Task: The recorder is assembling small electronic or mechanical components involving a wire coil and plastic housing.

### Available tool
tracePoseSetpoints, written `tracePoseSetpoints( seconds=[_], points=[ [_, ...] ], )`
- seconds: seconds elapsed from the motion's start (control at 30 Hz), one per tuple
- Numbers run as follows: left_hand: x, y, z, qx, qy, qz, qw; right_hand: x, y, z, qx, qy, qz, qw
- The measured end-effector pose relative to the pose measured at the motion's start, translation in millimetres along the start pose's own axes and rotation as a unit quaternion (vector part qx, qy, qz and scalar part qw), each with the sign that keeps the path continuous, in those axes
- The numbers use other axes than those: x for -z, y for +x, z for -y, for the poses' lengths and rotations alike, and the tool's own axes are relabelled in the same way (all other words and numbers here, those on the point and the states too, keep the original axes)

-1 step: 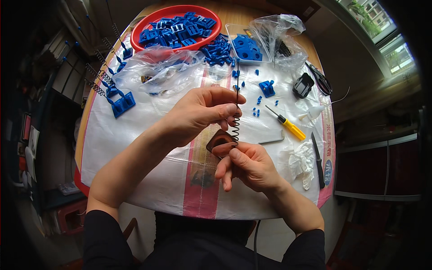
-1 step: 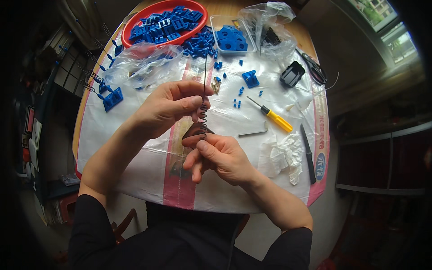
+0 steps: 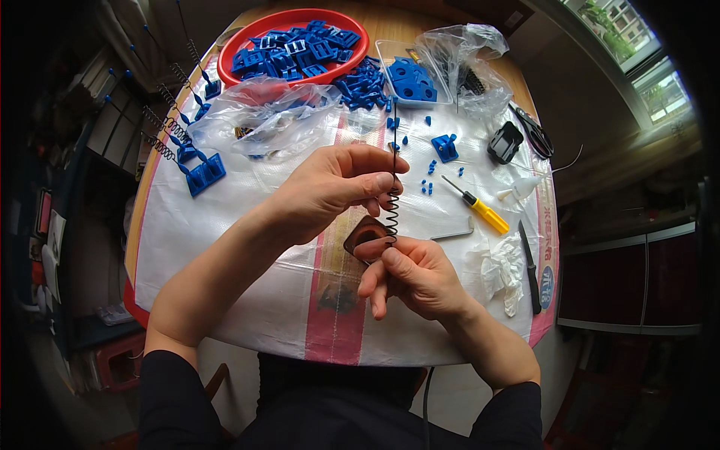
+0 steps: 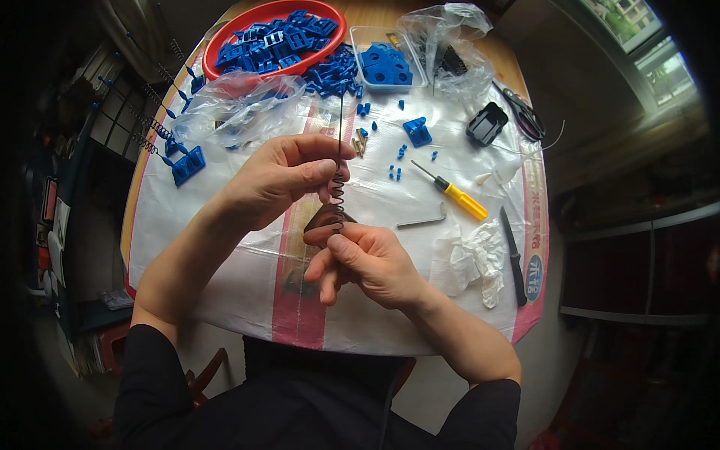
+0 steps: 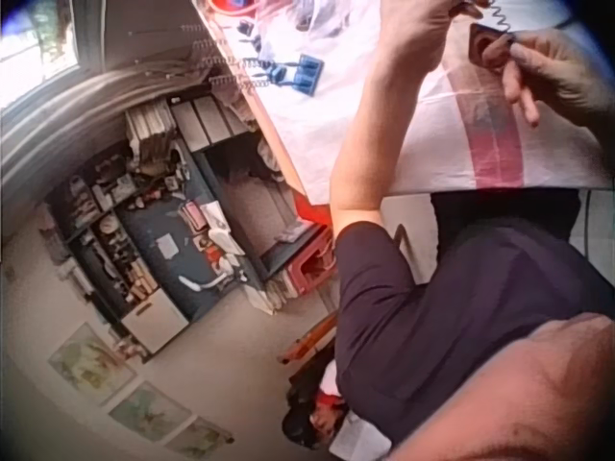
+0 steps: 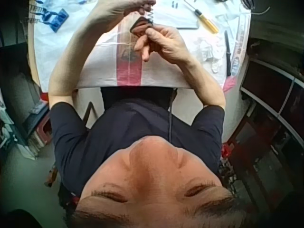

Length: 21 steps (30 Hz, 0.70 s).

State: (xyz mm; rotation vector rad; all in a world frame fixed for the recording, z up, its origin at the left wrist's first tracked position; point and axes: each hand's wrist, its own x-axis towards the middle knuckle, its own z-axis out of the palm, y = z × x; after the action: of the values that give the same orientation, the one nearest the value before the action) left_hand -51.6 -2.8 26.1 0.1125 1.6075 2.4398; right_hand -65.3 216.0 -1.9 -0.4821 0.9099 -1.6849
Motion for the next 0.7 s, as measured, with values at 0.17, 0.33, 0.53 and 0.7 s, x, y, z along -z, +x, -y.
tracePoseSetpoints(
  seconds=[0.17,0.33,0.53,0.7],
  points=[
    [9.9,3.7,1.3,-0.006,-0.068,-0.034,0.997,-5.7,0.9,-0.2,0.006,0.053,-0.029,0.998],
    [15.2,6.9,1.0,-0.015,-0.093,-0.083,0.992,-5.6,1.7,-0.1,0.006,0.026,-0.035,0.999],
    [16.9,6.8,-0.2,-0.012,-0.115,-0.055,0.992,-5.3,0.8,1.4,0.008,0.009,-0.066,0.998],
    [7.8,5.8,-7.5,0.001,-0.122,-0.07,0.99,-5.6,0.7,2.0,0.011,0.006,-0.069,0.998]
  ],
)
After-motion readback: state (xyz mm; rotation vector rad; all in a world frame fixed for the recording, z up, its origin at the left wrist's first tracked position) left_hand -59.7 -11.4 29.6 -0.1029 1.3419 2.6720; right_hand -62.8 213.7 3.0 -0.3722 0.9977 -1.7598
